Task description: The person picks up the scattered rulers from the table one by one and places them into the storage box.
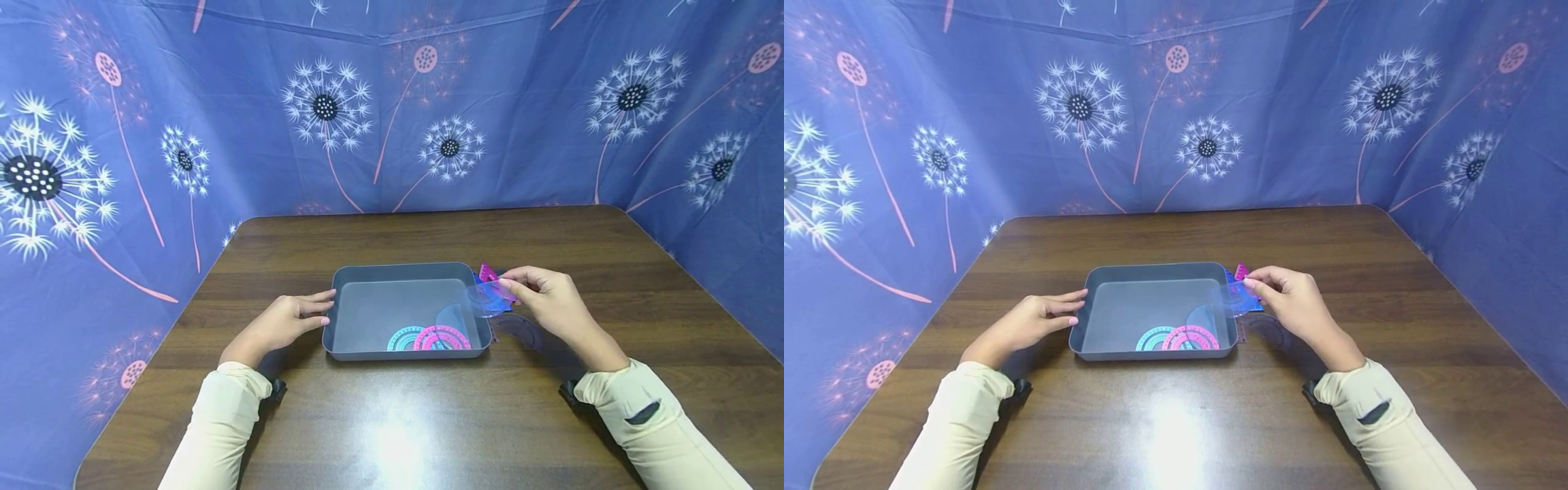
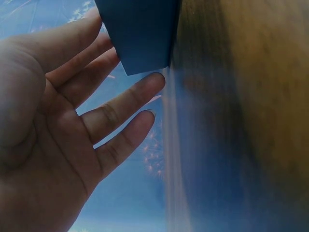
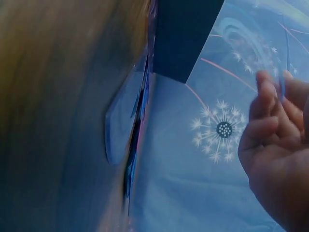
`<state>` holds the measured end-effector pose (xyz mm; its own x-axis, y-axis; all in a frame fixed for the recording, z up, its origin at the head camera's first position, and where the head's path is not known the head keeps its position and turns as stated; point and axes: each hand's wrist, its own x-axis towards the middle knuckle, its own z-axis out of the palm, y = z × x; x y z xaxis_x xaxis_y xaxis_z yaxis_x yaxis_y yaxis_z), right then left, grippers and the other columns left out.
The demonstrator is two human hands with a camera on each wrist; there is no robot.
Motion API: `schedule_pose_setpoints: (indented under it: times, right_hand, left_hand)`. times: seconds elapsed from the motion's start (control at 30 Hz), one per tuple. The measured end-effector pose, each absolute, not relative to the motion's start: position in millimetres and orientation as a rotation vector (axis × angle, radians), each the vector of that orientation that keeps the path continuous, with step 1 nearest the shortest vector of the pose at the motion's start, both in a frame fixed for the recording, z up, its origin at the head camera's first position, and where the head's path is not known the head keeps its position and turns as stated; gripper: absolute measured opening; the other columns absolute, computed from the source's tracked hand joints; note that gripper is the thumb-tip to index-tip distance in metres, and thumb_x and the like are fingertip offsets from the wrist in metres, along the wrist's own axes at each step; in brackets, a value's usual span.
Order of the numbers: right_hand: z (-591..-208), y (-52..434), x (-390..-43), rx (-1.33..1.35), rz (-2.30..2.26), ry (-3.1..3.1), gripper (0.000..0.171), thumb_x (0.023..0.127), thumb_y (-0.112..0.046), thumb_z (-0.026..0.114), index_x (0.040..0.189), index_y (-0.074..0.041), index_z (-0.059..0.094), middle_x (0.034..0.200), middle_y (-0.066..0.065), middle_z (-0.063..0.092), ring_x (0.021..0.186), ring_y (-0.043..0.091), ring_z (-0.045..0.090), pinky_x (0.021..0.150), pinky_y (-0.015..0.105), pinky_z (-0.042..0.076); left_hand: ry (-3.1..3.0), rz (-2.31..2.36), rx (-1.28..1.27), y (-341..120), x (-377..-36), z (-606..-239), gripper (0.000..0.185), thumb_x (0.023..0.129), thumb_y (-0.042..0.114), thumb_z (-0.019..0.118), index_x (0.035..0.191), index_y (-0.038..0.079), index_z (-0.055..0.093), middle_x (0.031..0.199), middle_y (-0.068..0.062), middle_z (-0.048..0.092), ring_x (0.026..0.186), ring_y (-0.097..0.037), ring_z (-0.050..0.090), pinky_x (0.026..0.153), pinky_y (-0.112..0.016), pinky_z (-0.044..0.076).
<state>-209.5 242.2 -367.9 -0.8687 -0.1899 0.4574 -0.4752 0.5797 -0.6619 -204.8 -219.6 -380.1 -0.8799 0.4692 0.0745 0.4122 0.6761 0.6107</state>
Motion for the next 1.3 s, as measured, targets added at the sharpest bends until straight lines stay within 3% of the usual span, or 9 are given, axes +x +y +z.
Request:
schedule_pose_setpoints:
  times: [0.2, 0.43, 0.6, 0.73, 0.9, 1.07, 1.3]
  right_hand:
    - [-371.2, 236.7, -208.4, 0.888, 1.143, -2.543, 0.014, 0.092, -0.009, 0.071, 0.105, -0.01, 0.077, 0.074, -0.004, 0.066, 0.058, 0.005, 0.046, 0.046, 0.023, 0.04]
    - [-376.9, 233.0, -208.0, 1.047, 1.114, -2.657, 0.013, 0.091, -0.007, 0.072, 0.1, -0.014, 0.078, 0.094, -0.009, 0.074, 0.082, 0.005, 0.064, 0.068, 0.025, 0.054]
    - [-380.9, 229.5, -208.0, 1.173, 1.06, -2.723, 0.019, 0.092, -0.006, 0.07, 0.109, -0.012, 0.076, 0.104, -0.004, 0.074, 0.093, 0.008, 0.066, 0.076, 0.025, 0.055]
    - [-382.3, 225.4, -206.9, 1.264, 0.983, -2.774, 0.028, 0.095, -0.008, 0.068, 0.123, -0.009, 0.07, 0.109, 0.0, 0.073, 0.094, 0.008, 0.066, 0.078, 0.028, 0.055]
    - [-381.6, 221.7, -203.1, 1.358, 0.919, -2.83, 0.03, 0.101, -0.022, 0.061, 0.127, -0.01, 0.069, 0.113, -0.006, 0.069, 0.099, 0.008, 0.063, 0.085, 0.03, 0.054]
    - [-382.2, 219.0, -198.5, 1.422, 0.922, -2.891, 0.036, 0.104, -0.033, 0.054, 0.126, -0.011, 0.07, 0.106, -0.012, 0.063, 0.093, 0.006, 0.058, 0.079, 0.027, 0.052]
    - [-380.1, 217.3, -192.1, 1.405, 0.788, -2.995, 0.047, 0.099, -0.049, 0.056, 0.134, -0.019, 0.066, 0.102, -0.008, 0.054, 0.083, 0.002, 0.052, 0.066, 0.022, 0.045]
  left_hand:
    - [2.799, 0.995, 0.74, -219.7, -205.0, -380.8, 0.04, 0.096, 0.018, 0.067, 0.131, -0.001, 0.063, 0.148, -0.003, 0.051, 0.136, -0.027, 0.045, 0.108, -0.047, 0.04]
    - [2.803, 0.99, 0.748, -219.2, -205.2, -380.7, 0.04, 0.096, 0.018, 0.067, 0.131, -0.001, 0.063, 0.148, -0.004, 0.051, 0.136, -0.028, 0.046, 0.108, -0.048, 0.041]
    - [2.803, 0.985, 0.751, -219.1, -205.2, -380.1, 0.04, 0.096, 0.018, 0.067, 0.132, -0.001, 0.063, 0.148, -0.003, 0.051, 0.136, -0.027, 0.045, 0.108, -0.047, 0.041]
    - [2.801, 0.987, 0.755, -219.4, -205.3, -380.5, 0.041, 0.096, 0.018, 0.067, 0.132, -0.001, 0.062, 0.148, -0.003, 0.05, 0.136, -0.027, 0.046, 0.107, -0.047, 0.041]
    - [2.798, 0.99, 0.749, -219.4, -205.1, -381.2, 0.041, 0.096, 0.018, 0.067, 0.132, -0.001, 0.062, 0.149, -0.003, 0.05, 0.136, -0.027, 0.046, 0.107, -0.047, 0.042]
    - [2.796, 0.989, 0.751, -219.6, -204.7, -380.5, 0.041, 0.097, 0.019, 0.067, 0.132, -0.001, 0.062, 0.149, -0.003, 0.05, 0.136, -0.028, 0.046, 0.107, -0.048, 0.042]
    - [2.79, 0.994, 0.735, -219.1, -203.9, -379.9, 0.041, 0.097, 0.019, 0.066, 0.133, -0.001, 0.062, 0.149, -0.003, 0.049, 0.137, -0.028, 0.045, 0.108, -0.048, 0.041]
